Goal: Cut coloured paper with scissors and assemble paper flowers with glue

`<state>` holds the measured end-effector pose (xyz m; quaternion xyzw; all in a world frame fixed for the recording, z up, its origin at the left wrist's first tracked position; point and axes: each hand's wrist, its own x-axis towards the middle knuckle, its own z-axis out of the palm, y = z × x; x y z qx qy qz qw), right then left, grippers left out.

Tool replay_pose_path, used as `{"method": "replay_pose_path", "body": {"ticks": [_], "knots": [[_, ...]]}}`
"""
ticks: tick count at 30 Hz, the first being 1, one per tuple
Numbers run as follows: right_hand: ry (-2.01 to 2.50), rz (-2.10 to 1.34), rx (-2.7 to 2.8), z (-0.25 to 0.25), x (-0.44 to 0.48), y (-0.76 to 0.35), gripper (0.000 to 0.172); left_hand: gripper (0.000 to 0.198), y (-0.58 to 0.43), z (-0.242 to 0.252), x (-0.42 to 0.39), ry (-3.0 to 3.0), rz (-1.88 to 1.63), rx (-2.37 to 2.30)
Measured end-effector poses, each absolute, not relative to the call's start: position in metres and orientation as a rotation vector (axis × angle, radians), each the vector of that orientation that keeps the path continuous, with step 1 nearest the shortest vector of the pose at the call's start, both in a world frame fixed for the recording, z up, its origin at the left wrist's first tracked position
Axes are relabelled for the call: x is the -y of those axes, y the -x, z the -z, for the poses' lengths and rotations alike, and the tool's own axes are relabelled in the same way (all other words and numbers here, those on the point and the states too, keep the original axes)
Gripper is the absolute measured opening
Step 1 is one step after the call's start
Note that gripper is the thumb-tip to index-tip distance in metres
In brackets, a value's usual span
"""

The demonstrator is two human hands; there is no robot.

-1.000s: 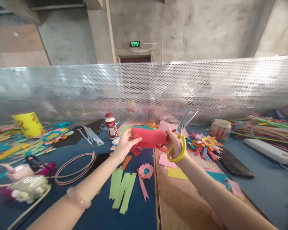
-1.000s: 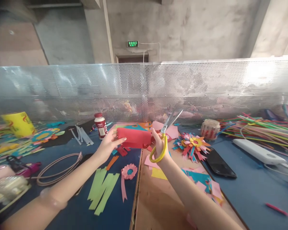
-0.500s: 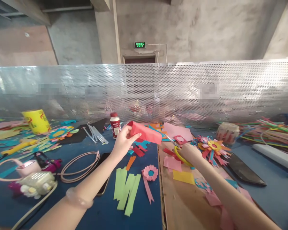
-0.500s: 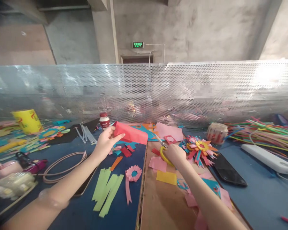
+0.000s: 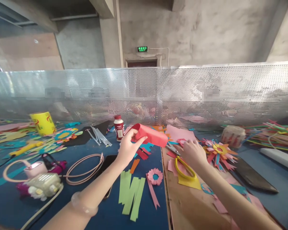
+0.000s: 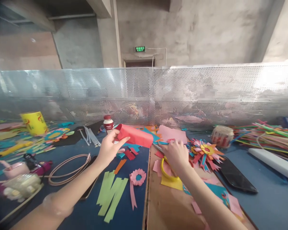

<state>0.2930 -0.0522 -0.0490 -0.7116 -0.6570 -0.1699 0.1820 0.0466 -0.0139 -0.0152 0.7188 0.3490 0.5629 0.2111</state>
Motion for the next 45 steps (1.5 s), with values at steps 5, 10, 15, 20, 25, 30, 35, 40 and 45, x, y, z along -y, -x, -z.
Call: {"method": "replay_pose_path", "body": {"ticks": [5, 10, 15, 20, 25, 30, 35, 40, 45], "knots": [[1.198, 0.65, 1.949, 0.035, 0.064, -0.251, 0.058, 0.02, -0.047, 0.013, 0.025, -2.238, -1.569, -0.878], [1.081, 0.627, 1.904, 0.034, 0.07, -0.241, 0.039, 0.017, -0.044, 0.006, 0.037, -2.414, -1.673, -0.675], [1.104, 0.347, 2.064, 0.013, 0.074, -0.247, 0.025, 0.013, -0.033, -0.009, 0.037, -2.553, -1.745, -0.659], [1.27, -0.071, 2.279, -0.02, 0.079, -0.245, 0.015, 0.011, -0.024, -0.018, 0.03, -2.378, -1.495, -0.673], [1.189, -0.16, 2.211, -0.044, 0.089, -0.238, 0.023, 0.021, -0.014, -0.031, 0.036, -2.052, -1.549, -0.795], [1.127, -0.352, 2.191, -0.052, 0.097, -0.233, 0.022, 0.028, -0.002, -0.045, 0.042, -1.881, -1.406, -0.808], [1.039, -0.772, 2.12, -0.047, 0.09, -0.237, 0.031, 0.05, -0.004, -0.039, 0.033, -1.814, -1.136, -0.66], [1.083, -0.902, 2.26, -0.037, 0.078, -0.246, 0.028, 0.026, -0.011, -0.028, 0.027, -1.915, -0.95, -0.74], [1.2, -0.766, 2.352, -0.026, 0.073, -0.245, 0.027, 0.022, -0.018, -0.019, 0.023, -1.93, -0.802, -0.735]]}}
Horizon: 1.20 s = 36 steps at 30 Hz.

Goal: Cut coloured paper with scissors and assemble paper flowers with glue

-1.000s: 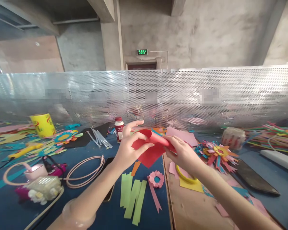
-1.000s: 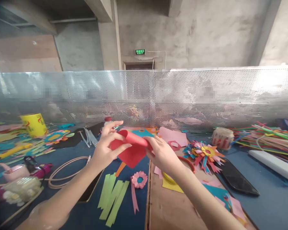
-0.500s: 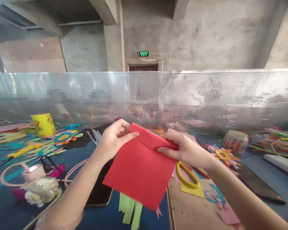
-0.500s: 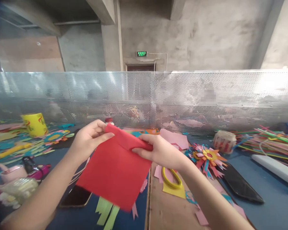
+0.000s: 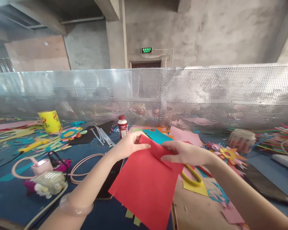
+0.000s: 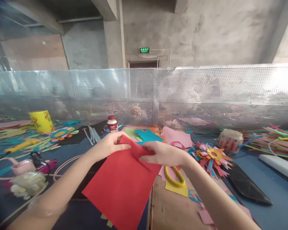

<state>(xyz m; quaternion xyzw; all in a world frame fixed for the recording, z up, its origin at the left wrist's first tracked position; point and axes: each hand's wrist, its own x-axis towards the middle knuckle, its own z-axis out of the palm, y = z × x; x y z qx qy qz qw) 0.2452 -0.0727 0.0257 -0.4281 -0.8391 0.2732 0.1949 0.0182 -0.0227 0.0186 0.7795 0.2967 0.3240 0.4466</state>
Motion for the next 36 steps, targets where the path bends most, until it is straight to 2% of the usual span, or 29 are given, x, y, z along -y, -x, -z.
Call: {"method": "replay_pose_path", "body": {"ticks": [4, 7, 17, 22, 29, 36], "knots": [[1.277, -0.538, 2.303, -0.017, 0.07, -0.234, 0.037, 0.024, -0.023, -0.012, 0.02, -1.976, -0.74, -0.721], [1.31, -0.481, 2.323, -0.011, 0.069, -0.229, 0.027, 0.023, -0.025, -0.009, 0.02, -2.017, -0.696, -0.705], [1.388, -0.539, 2.373, 0.0, 0.063, -0.232, 0.025, 0.025, -0.027, -0.002, 0.015, -2.146, -0.614, -0.742], [1.36, -0.703, 2.37, 0.003, 0.06, -0.235, 0.025, 0.026, -0.026, 0.0, 0.013, -2.117, -0.602, -0.67], [1.406, -0.611, 2.322, -0.005, 0.067, -0.234, 0.035, 0.023, -0.025, -0.002, 0.014, -2.036, -0.686, -0.712], [1.452, -0.646, 2.316, -0.009, 0.069, -0.233, 0.028, 0.03, -0.021, -0.004, 0.01, -2.1, -0.715, -0.745]]}}
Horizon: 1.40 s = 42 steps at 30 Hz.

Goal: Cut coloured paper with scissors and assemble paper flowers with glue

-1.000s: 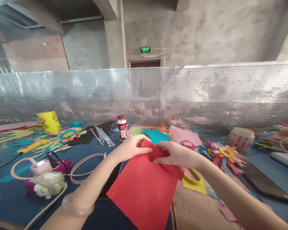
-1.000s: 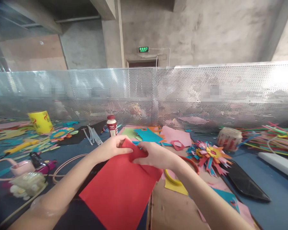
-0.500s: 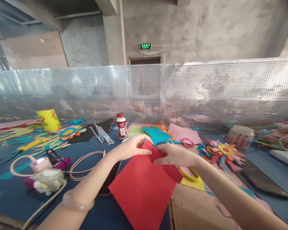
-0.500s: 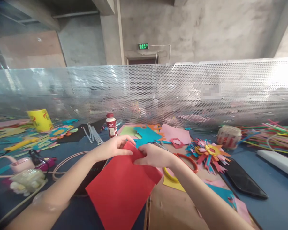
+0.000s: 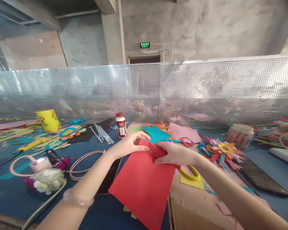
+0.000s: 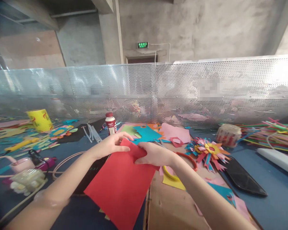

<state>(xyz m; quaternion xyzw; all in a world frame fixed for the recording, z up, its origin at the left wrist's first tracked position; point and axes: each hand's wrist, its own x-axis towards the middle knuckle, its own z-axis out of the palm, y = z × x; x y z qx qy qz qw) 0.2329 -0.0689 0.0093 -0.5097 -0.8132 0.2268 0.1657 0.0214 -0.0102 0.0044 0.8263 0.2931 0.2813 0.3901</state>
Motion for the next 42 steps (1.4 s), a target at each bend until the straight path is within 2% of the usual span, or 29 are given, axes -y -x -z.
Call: {"method": "replay_pose_path", "body": {"ticks": [13, 17, 20, 24, 29, 34, 36, 42], "knots": [[1.255, -1.079, 2.224, 0.002, 0.057, -0.248, 0.035, 0.028, -0.021, -0.006, 0.012, -1.869, -0.66, -0.705], [1.159, -1.272, 2.137, 0.002, 0.055, -0.251, 0.031, 0.03, -0.019, -0.007, 0.011, -1.844, -0.663, -0.67], [1.102, -1.309, 2.106, -0.001, 0.056, -0.251, 0.026, 0.035, -0.018, -0.008, 0.011, -1.876, -0.644, -0.673], [1.127, -1.305, 2.125, -0.004, 0.056, -0.253, 0.029, 0.037, -0.018, -0.011, 0.016, -1.964, -0.608, -0.671], [1.161, -1.159, 2.178, -0.008, 0.06, -0.253, 0.031, 0.033, -0.018, -0.013, 0.018, -1.96, -0.658, -0.681], [1.224, -0.616, 2.19, -0.017, 0.071, -0.245, 0.042, 0.031, -0.015, -0.014, 0.014, -1.844, -0.755, -0.687], [1.211, -0.457, 2.218, -0.023, 0.075, -0.244, 0.042, 0.031, -0.013, -0.016, 0.013, -1.8, -0.786, -0.703], [1.188, -0.373, 2.215, -0.039, 0.083, -0.246, 0.038, 0.033, -0.012, -0.022, 0.018, -1.754, -0.815, -0.669]]}}
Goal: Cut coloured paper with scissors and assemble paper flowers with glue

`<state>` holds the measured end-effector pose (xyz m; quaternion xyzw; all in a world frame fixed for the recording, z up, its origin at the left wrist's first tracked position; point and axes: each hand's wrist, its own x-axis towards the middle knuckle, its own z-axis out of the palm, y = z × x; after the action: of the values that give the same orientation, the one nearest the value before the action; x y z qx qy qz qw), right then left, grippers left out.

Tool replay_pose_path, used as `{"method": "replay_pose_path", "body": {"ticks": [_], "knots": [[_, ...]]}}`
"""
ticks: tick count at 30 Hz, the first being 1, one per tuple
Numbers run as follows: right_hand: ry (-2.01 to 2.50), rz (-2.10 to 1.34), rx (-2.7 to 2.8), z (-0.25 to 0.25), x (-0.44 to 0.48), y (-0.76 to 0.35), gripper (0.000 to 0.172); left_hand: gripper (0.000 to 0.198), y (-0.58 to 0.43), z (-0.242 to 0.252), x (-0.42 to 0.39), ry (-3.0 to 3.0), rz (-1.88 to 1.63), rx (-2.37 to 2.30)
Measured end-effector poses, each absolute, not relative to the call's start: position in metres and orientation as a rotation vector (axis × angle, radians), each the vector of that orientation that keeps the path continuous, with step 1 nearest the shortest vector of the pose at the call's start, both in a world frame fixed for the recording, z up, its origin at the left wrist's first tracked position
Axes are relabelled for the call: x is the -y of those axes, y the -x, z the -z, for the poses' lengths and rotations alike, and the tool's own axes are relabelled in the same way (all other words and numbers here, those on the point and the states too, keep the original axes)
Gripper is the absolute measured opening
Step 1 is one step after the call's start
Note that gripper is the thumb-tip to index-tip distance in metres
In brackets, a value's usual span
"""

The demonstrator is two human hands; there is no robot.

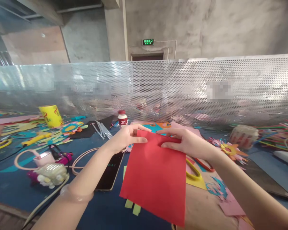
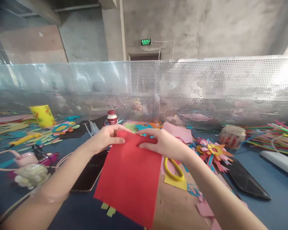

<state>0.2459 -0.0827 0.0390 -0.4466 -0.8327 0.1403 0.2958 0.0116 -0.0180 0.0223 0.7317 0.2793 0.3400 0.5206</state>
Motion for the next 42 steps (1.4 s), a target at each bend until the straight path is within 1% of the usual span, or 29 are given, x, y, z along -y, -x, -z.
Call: {"method": "replay_pose_path", "body": {"ticks": [2, 4, 7, 9, 12, 15, 17, 19, 20, 22, 23, 25, 29, 32, 37, 42], "knots": [[1.182, -0.392, 2.226, -0.041, 0.084, -0.248, 0.036, 0.04, -0.012, -0.024, 0.02, -1.791, -0.774, -0.635], [1.192, -0.486, 2.214, -0.042, 0.083, -0.25, 0.038, 0.044, -0.012, -0.024, 0.022, -1.841, -0.755, -0.616], [1.212, -0.716, 2.166, -0.041, 0.082, -0.254, 0.042, 0.039, -0.014, -0.023, 0.022, -1.876, -0.756, -0.61], [1.204, -0.77, 2.135, -0.04, 0.081, -0.256, 0.041, 0.037, -0.015, -0.021, 0.022, -1.854, -0.751, -0.613], [1.195, -0.73, 2.095, -0.039, 0.079, -0.257, 0.036, 0.037, -0.016, -0.02, 0.02, -1.8, -0.774, -0.635], [1.246, -0.655, 1.99, -0.039, 0.075, -0.26, 0.031, 0.045, -0.016, -0.02, 0.014, -1.801, -0.903, -0.689], [1.318, -0.535, 1.839, -0.039, 0.069, -0.266, 0.031, 0.049, -0.014, -0.017, 0.007, -1.817, -1.015, -0.755], [1.382, -0.389, 1.654, -0.039, 0.061, -0.276, 0.033, 0.05, -0.011, -0.009, -0.003, -1.889, -1.043, -0.877], [1.412, -0.33, 1.57, -0.039, 0.058, -0.282, 0.034, 0.049, -0.011, -0.003, -0.008, -1.983, -0.99, -0.955], [1.462, -0.275, 1.449, -0.039, 0.051, -0.296, 0.036, 0.042, -0.01, 0.013, -0.015, -2.288, -0.735, -1.112], [1.483, -0.279, 1.4, -0.038, 0.048, -0.303, 0.037, 0.038, -0.011, 0.021, -0.016, -2.466, -0.563, -1.165], [1.508, -0.315, 1.313, -0.037, 0.044, -0.316, 0.037, 0.033, -0.015, 0.036, -0.017, -2.59, -0.424, -1.203], [1.55, -0.379, 1.224, -0.031, 0.04, -0.336, 0.034, 0.028, -0.025, 0.049, -0.014, -2.74, -0.362, -1.188], [1.575, -0.411, 1.212, -0.024, 0.034, -0.349, 0.032, 0.031, -0.032, 0.049, -0.018, -2.811, -0.276, -1.148], [1.59, -0.47, 1.222, -0.012, 0.022, -0.366, 0.03, 0.024, -0.039, 0.045, -0.033, -2.823, -0.128, -1.123], [1.598, -0.513, 1.25, -0.006, 0.02, -0.372, 0.034, 0.032, -0.044, 0.037, -0.05, -2.769, 0.009, -0.993]]}}
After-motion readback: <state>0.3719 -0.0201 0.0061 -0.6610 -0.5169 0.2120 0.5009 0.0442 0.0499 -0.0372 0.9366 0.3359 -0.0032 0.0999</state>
